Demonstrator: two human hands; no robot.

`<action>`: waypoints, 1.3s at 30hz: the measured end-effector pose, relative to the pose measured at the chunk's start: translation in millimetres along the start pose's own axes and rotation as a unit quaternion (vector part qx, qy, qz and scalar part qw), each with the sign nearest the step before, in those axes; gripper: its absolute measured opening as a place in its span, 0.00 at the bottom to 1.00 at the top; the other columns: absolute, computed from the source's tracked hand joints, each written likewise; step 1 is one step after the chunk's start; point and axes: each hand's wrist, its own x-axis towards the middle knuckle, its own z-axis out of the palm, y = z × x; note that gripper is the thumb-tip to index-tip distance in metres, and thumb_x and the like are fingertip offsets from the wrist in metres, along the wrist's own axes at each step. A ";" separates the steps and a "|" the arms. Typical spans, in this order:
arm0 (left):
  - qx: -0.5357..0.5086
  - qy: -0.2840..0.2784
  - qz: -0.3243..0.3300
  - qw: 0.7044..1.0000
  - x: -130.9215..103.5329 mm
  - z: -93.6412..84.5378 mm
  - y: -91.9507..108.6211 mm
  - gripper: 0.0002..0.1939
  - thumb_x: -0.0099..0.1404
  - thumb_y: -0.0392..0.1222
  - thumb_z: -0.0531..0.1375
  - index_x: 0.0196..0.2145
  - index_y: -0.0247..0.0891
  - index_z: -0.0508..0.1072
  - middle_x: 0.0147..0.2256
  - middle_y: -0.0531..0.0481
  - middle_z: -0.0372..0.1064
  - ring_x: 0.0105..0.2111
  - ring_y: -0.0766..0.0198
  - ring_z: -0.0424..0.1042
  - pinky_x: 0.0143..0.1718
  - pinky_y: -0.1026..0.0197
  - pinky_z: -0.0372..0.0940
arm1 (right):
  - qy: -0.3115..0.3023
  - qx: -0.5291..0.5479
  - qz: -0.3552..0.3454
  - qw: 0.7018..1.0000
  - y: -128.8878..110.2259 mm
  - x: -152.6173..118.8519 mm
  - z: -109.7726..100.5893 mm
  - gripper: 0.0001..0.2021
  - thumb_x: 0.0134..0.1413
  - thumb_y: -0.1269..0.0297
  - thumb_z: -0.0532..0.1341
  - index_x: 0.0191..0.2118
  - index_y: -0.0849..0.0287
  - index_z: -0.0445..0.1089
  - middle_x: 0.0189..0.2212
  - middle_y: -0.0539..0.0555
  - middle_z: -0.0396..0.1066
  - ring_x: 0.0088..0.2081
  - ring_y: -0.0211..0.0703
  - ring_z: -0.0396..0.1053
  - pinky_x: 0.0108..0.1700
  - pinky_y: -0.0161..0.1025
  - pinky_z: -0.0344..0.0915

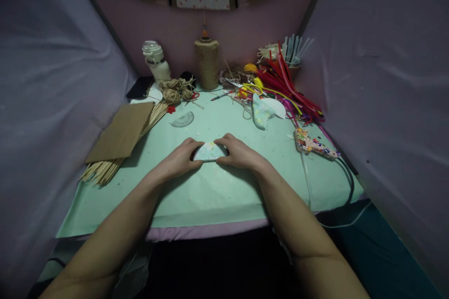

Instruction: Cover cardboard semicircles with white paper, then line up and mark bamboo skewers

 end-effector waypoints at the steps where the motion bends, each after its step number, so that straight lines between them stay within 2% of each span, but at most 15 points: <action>1: -0.002 -0.001 0.001 1.000 -0.2 -0.2 -0.4 0.23 0.56 0.40 0.58 0.51 0.40 0.68 0.40 0.46 0.61 0.41 0.55 0.65 0.43 0.55 0.62 | -0.003 0.000 -0.001 1.000 0.3 0.4 -0.3 0.26 0.49 0.60 0.64 0.57 0.54 0.65 0.46 0.57 0.63 0.39 0.45 0.66 0.45 0.41 0.63; 6: -0.016 -0.005 -0.002 1.000 0.6 -1.4 -1.9 0.22 0.58 0.43 0.60 0.51 0.41 0.68 0.41 0.46 0.62 0.41 0.55 0.65 0.43 0.55 0.62 | -0.011 -0.008 -0.014 1.000 3.0 2.9 -2.0 0.26 0.51 0.59 0.63 0.57 0.53 0.64 0.45 0.56 0.64 0.41 0.47 0.66 0.45 0.41 0.62; 15: -0.015 -0.002 -0.014 1.000 1.2 -1.2 -2.1 0.25 0.56 0.40 0.62 0.52 0.37 0.68 0.43 0.45 0.63 0.43 0.54 0.66 0.46 0.54 0.62 | -0.006 -0.017 -0.028 0.999 4.1 6.2 -0.8 0.26 0.48 0.62 0.64 0.55 0.54 0.66 0.43 0.56 0.65 0.42 0.48 0.66 0.44 0.40 0.62; 21: -0.042 0.005 -0.002 0.999 -3.7 -3.6 -1.7 0.40 0.50 0.47 0.68 0.58 0.35 0.62 0.46 0.42 0.64 0.48 0.50 0.65 0.48 0.52 0.62 | 0.058 -0.005 -0.036 0.998 -1.8 6.3 2.3 0.22 0.44 0.64 0.63 0.49 0.58 0.66 0.44 0.56 0.64 0.44 0.48 0.66 0.47 0.41 0.63; 23: -0.066 0.009 -0.010 0.998 -6.4 -9.5 -1.7 0.45 0.49 0.50 0.69 0.61 0.35 0.59 0.47 0.40 0.64 0.47 0.50 0.66 0.48 0.52 0.63 | 0.102 -0.005 -0.010 0.995 4.0 7.3 -2.4 0.21 0.45 0.62 0.62 0.48 0.58 0.65 0.43 0.57 0.64 0.43 0.48 0.66 0.45 0.42 0.64; 25: -0.106 0.031 -0.034 0.993 -11.4 -18.4 -2.5 0.47 0.50 0.52 0.69 0.63 0.35 0.56 0.49 0.39 0.64 0.45 0.52 0.67 0.48 0.51 0.64 | 0.180 -0.023 0.060 0.982 16.2 7.9 -9.7 0.22 0.47 0.57 0.61 0.49 0.59 0.65 0.44 0.59 0.65 0.43 0.50 0.67 0.43 0.43 0.65; 27: -0.164 0.081 -0.065 0.981 -20.0 -27.4 -4.4 0.45 0.50 0.52 0.68 0.62 0.36 0.58 0.51 0.38 0.64 0.44 0.54 0.68 0.48 0.51 0.64 | 0.244 -0.073 0.154 0.955 32.8 7.8 -16.5 0.25 0.49 0.53 0.60 0.50 0.62 0.65 0.44 0.64 0.66 0.44 0.56 0.67 0.44 0.47 0.64; 28: -0.203 0.112 -0.080 0.970 -25.8 -30.5 -5.8 0.42 0.51 0.51 0.69 0.60 0.36 0.61 0.50 0.39 0.66 0.44 0.55 0.69 0.48 0.52 0.64 | 0.252 -0.106 0.189 0.943 41.2 7.5 -18.5 0.26 0.50 0.51 0.59 0.50 0.65 0.66 0.43 0.67 0.67 0.45 0.59 0.67 0.45 0.49 0.64; 30: -0.306 0.177 -0.113 0.928 -40.6 -31.8 -9.4 0.31 0.52 0.49 0.68 0.52 0.36 0.68 0.47 0.40 0.69 0.44 0.56 0.70 0.49 0.54 0.64 | 0.219 -0.169 0.241 0.930 55.0 6.8 -18.9 0.26 0.50 0.49 0.58 0.48 0.67 0.69 0.42 0.70 0.68 0.45 0.63 0.67 0.46 0.52 0.62; 31: -0.370 0.208 -0.134 0.895 -49.3 -29.8 -11.6 0.25 0.54 0.48 0.68 0.48 0.35 0.71 0.44 0.40 0.71 0.43 0.58 0.71 0.48 0.56 0.64 | 0.199 -0.189 0.257 0.927 59.6 6.7 -17.4 0.26 0.51 0.48 0.58 0.47 0.68 0.70 0.42 0.71 0.67 0.45 0.64 0.67 0.46 0.52 0.62; 33: -0.504 0.275 -0.180 0.799 -67.6 -22.3 -16.4 0.17 0.58 0.48 0.65 0.40 0.33 0.74 0.40 0.40 0.73 0.40 0.60 0.73 0.45 0.60 0.66 | 0.184 -0.208 0.274 0.921 63.5 7.0 -12.8 0.29 0.51 0.46 0.57 0.47 0.68 0.71 0.44 0.71 0.66 0.46 0.65 0.66 0.46 0.52 0.62; 36: -0.671 0.344 -0.220 0.619 -91.5 -12.9 -25.4 0.15 0.65 0.48 0.59 0.35 0.30 0.73 0.38 0.37 0.74 0.38 0.61 0.75 0.41 0.63 0.69 | 0.225 -0.211 0.267 0.913 61.8 8.9 -6.9 0.33 0.53 0.42 0.55 0.52 0.69 0.68 0.45 0.70 0.65 0.47 0.64 0.66 0.47 0.50 0.62; 38: -0.735 0.351 -0.226 0.534 -100.6 -14.5 -32.3 0.19 0.68 0.50 0.53 0.36 0.29 0.72 0.38 0.35 0.74 0.37 0.60 0.76 0.38 0.62 0.71 | 0.252 -0.211 0.256 0.909 60.9 10.8 -5.5 0.33 0.54 0.43 0.55 0.54 0.69 0.66 0.45 0.69 0.65 0.47 0.63 0.66 0.48 0.50 0.62; 39: -0.752 0.354 -0.225 0.508 -102.5 -17.7 -35.8 0.20 0.69 0.51 0.51 0.36 0.28 0.72 0.38 0.34 0.74 0.36 0.60 0.77 0.36 0.62 0.72 | 0.259 -0.210 0.246 0.910 61.2 11.7 -5.4 0.33 0.54 0.44 0.55 0.54 0.69 0.66 0.44 0.69 0.66 0.47 0.62 0.66 0.48 0.50 0.62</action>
